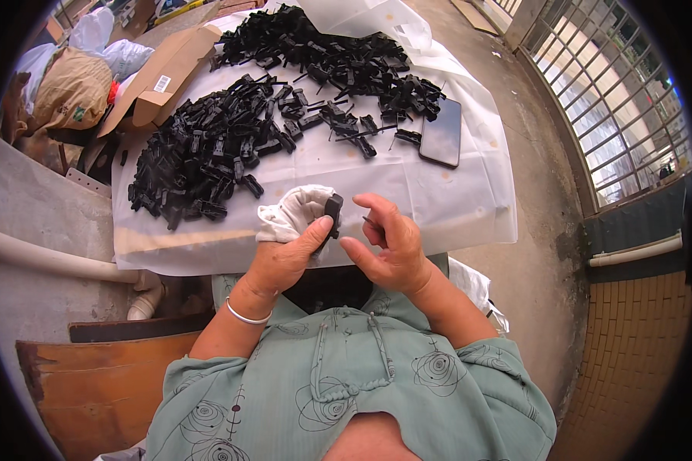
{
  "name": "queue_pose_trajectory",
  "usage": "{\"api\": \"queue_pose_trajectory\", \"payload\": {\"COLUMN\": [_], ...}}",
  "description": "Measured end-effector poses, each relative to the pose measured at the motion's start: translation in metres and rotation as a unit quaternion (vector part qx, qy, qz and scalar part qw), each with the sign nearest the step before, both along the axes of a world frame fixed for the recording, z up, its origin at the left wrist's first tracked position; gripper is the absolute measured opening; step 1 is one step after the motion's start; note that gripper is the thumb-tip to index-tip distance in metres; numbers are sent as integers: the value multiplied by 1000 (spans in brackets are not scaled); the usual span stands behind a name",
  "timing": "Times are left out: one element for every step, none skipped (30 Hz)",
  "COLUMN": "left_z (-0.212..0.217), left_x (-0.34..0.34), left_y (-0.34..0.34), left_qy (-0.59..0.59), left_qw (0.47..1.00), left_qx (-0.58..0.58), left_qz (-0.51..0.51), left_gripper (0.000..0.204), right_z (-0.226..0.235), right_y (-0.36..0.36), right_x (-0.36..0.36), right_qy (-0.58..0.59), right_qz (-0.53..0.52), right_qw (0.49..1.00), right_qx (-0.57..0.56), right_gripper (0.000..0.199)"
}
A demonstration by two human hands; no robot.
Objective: Wiping and cleaning small black plastic components with a white cloth at a workbench.
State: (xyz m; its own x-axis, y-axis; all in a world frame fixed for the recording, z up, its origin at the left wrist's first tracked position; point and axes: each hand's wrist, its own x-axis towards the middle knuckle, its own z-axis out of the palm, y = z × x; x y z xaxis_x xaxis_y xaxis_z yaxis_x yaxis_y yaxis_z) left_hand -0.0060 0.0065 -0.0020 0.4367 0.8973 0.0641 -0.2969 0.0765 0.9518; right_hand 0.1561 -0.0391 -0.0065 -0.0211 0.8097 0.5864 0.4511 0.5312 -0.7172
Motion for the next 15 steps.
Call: {"api": "queue_pose_trajectory", "payload": {"left_z": [-1, -3, -4, -5, -3, -2, -1, -2, -3, -4, -5, -6, -6, -8, -11], "left_x": [-1, -2, -4, -5, -4, -1, 1, 1, 1, 1, 0, 0, 0, 0, -1], "left_y": [1, 2, 2, 2, 1, -1, -1, 0, 2, 4, 4, 4, 4, 4, 4], "left_qy": [0, 8, 17, 26, 27, 19, 12, 11, 4, -4, -4, -16, -29, -29, -37], "left_qw": [1000, 1000, 999, 997, 997, 998, 999, 999, 999, 998, 998, 998, 997, 997, 997], "left_qx": [0, -21, -43, -66, -67, -55, -43, -43, -30, -17, -17, -9, -1, -1, -6], "left_qz": [0, -8, -17, -25, -25, -25, -25, -25, -39, -53, -53, -59, -66, -66, -61], "left_gripper": [27, 26, 26, 25, 25, 24, 23, 23, 22, 22, 22, 22, 21, 21, 22], "right_z": [0, 0, -1, 1, 8, 7, 6, 5, 5, 6, 7, 7, 7, 7, 6], "right_y": [0, 3, 7, 10, 7, 8, 8, 9, 9, 10, 10, 11, 11, 11, 11], "right_x": [0, -1, -4, -8, -12, -16, -20, -22, -21, -20, -20, -20, -21, -22, -22], "right_qy": [0, 0, -44, -87, -119, -119, -99, -78, -78, -88, -98, -98, -93, -87, -87], "right_qz": [2, 2, 53, 102, 124, 124, 119, 114, 115, 116, 117, 117, 120, 123, 123], "right_qw": [1000, 1000, 995, 980, 975, 975, 977, 979, 979, 978, 976, 976, 976, 976, 976], "right_qx": [12, 12, 79, 145, 141, 141, 144, 147, 148, 152, 156, 155, 158, 160, 159], "right_gripper": [53, 53, 51, 50, 43, 43, 39, 35, 35, 32, 29, 29, 27, 26, 26]}}
